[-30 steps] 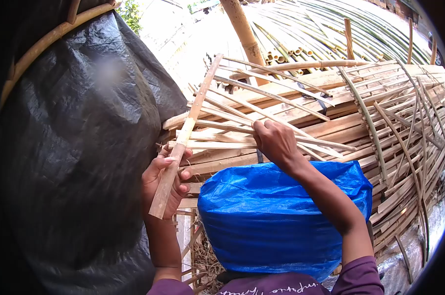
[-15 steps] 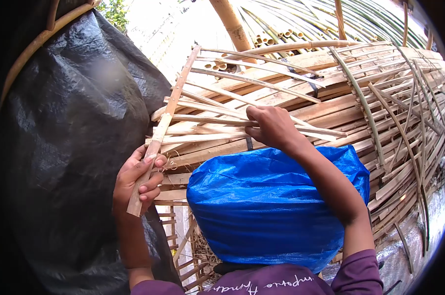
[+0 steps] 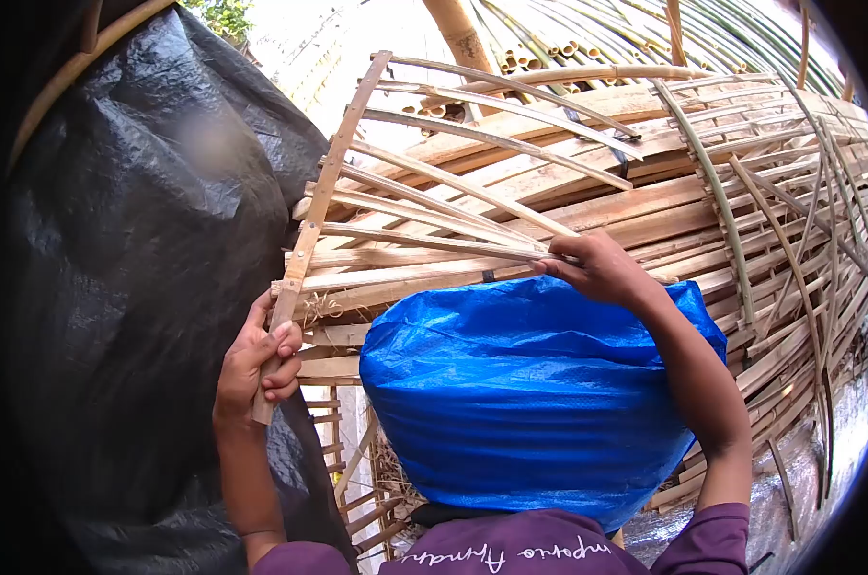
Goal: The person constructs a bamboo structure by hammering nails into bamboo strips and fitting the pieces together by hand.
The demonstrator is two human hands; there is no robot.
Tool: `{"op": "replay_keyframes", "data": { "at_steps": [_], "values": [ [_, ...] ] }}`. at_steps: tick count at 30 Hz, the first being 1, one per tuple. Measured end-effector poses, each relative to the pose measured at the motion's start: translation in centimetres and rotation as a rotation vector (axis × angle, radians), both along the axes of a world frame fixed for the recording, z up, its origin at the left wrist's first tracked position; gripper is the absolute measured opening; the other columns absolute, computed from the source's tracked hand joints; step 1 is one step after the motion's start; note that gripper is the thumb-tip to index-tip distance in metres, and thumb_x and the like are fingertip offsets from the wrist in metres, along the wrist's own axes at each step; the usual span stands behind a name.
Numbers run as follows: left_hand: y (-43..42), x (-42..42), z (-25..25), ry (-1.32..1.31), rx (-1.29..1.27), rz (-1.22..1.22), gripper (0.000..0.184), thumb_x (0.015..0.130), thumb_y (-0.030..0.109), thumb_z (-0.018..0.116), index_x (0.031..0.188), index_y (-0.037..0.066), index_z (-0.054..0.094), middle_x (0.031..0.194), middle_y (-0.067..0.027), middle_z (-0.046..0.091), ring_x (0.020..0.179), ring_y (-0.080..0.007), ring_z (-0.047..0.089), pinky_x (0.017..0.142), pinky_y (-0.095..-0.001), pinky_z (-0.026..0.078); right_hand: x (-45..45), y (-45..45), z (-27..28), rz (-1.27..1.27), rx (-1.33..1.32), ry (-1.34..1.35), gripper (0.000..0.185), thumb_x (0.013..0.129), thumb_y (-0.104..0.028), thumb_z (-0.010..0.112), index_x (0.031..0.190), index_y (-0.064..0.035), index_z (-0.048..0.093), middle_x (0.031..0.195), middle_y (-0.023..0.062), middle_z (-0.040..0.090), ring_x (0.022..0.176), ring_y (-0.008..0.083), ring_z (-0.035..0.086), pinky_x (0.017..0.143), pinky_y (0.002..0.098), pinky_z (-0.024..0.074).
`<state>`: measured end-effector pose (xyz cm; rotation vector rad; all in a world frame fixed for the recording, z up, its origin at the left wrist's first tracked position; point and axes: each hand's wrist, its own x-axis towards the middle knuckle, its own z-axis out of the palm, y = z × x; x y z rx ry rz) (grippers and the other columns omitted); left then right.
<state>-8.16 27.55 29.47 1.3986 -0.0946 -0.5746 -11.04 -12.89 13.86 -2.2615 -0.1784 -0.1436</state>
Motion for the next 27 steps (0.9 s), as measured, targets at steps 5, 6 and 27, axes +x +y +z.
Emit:
{"op": "replay_keyframes", "data": {
  "at_steps": [5, 6, 27],
  "values": [
    [-1.3, -1.7, 3.1, -0.164, 0.012, 0.045, 0.05, 0.102, 0.011, 0.04, 0.147, 0.016, 0.02, 0.074, -0.0026, 0.038, 0.036, -0.0009, 0.022, 0.028, -0.0164, 0.023, 0.0, 1.1, -0.1, -0.062, 0.051, -0.196, 0.03, 0.091, -0.033, 0.066, 0.082, -0.0042, 0.063, 0.062, 0.0185, 0.055, 0.056, 0.0364, 0.054, 0.053, 0.043, 0.0404],
    [-1.4, -1.9, 3.8, -0.278, 0.004, 0.029, 0.051, 0.102, 0.011, 0.04, 0.148, 0.016, 0.019, 0.073, -0.0025, 0.038, 0.036, -0.0006, 0.021, 0.027, -0.0165, 0.022, -0.1, 1.3, 0.4, -0.077, 0.124, -0.216, 0.028, 0.091, -0.03, 0.067, 0.081, -0.0038, 0.062, 0.062, 0.0185, 0.055, 0.056, 0.0356, 0.054, 0.053, 0.0428, 0.0402],
    [-12.1, -3.0, 5.3, -0.795, 0.131, 0.064, 0.063, 0.1, 0.017, 0.051, 0.151, 0.014, 0.016, 0.07, 0.0004, 0.047, 0.042, -0.0001, 0.032, 0.036, -0.017, 0.025, 7.2, 0.9, -0.3, -0.36, 0.21, -0.547, 0.029, 0.092, -0.029, 0.065, 0.095, -0.0008, 0.062, 0.086, 0.02, 0.065, 0.082, 0.0382, 0.062, 0.07, 0.045, 0.0467]
  ]
}}
